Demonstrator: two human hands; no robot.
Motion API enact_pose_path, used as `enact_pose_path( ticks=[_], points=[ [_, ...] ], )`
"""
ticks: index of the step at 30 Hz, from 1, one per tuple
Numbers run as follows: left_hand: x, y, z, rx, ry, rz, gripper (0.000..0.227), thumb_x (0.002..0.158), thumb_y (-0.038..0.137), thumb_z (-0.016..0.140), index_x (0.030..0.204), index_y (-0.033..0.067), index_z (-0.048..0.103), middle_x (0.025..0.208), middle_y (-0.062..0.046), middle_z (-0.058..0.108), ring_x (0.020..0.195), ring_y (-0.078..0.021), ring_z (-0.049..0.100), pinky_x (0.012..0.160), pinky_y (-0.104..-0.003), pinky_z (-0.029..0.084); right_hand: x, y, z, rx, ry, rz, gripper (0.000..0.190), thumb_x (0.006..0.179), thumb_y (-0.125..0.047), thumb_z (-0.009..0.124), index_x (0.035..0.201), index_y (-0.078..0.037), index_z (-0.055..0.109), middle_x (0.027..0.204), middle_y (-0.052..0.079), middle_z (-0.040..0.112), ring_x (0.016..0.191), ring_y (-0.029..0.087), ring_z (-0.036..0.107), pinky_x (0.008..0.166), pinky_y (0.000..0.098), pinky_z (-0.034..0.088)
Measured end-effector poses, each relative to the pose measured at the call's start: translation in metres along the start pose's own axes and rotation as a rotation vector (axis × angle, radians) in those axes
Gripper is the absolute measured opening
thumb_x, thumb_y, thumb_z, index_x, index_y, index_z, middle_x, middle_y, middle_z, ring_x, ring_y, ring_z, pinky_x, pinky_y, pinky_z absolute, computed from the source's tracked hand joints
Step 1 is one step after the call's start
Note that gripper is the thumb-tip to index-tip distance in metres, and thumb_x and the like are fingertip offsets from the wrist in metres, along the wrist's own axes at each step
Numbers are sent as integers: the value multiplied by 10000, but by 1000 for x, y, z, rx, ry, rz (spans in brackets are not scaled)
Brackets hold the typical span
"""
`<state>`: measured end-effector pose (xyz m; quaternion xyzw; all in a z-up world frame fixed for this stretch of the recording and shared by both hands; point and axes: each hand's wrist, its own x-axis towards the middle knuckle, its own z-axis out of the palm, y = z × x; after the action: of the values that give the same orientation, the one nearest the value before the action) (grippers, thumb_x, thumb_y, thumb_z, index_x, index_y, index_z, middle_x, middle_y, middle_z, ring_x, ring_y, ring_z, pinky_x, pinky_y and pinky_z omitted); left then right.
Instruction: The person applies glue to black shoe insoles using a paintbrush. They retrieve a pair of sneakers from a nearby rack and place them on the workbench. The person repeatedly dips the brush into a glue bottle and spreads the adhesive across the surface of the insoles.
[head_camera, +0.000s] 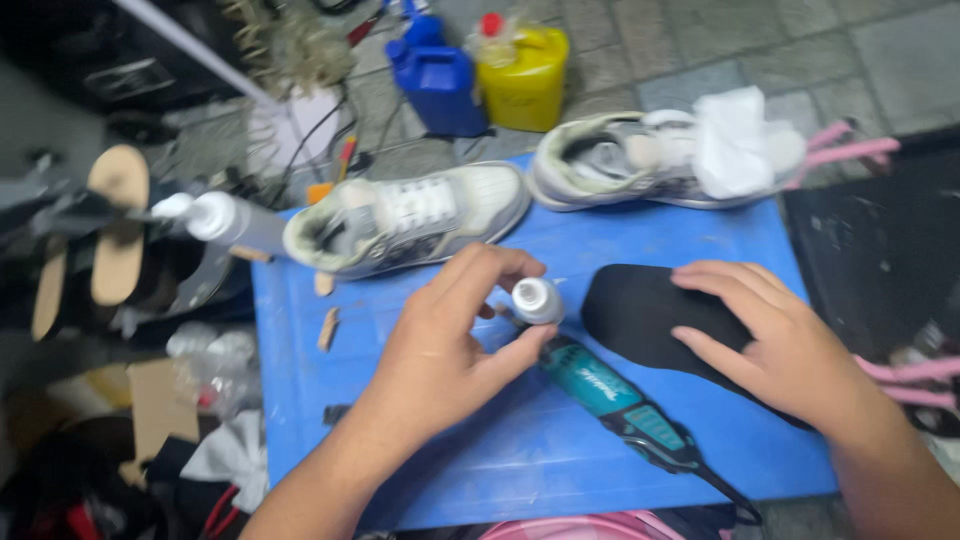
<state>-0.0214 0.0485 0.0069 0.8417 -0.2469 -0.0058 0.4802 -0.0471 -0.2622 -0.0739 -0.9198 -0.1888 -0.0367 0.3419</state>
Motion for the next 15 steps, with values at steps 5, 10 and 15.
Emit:
enact_pose_path(
  ticks=[5, 10, 15],
  points=[
    [-88, -34, -77, 175, 377, -257, 429, 802, 102, 830, 1202, 73, 677, 1136, -59, 708, 994, -154, 696, 722, -278, 592, -4, 20, 23, -97, -48, -29, 518, 743, -193, 792, 1225, -53, 668, 1286, 124, 680, 1197, 306, 639, 1049, 400, 496],
    [-121, -122, -110, 234, 664, -385, 527, 800, 46, 859, 1267, 52, 615, 1138, -76, 723, 985, -125, 705, 719, -246, 580, -9, 54, 47, -211, 19, -96, 446, 815, -201, 792, 1234, -84, 691, 1271, 82, 700, 1149, 261, 665, 1047, 355, 504],
    [-110, -197, -110, 241, 728, -376, 573, 780, 22, 886, 1243, 43, 548, 1146, -81, 730, 982, -120, 715, 699, -245, 593, -10, 62, 53, -249, 50, -84, 386, 855, -211, 802, 1213, -100, 710, 1239, 56, 712, 1092, 239, 652, 992, 333, 494]
  ],
)
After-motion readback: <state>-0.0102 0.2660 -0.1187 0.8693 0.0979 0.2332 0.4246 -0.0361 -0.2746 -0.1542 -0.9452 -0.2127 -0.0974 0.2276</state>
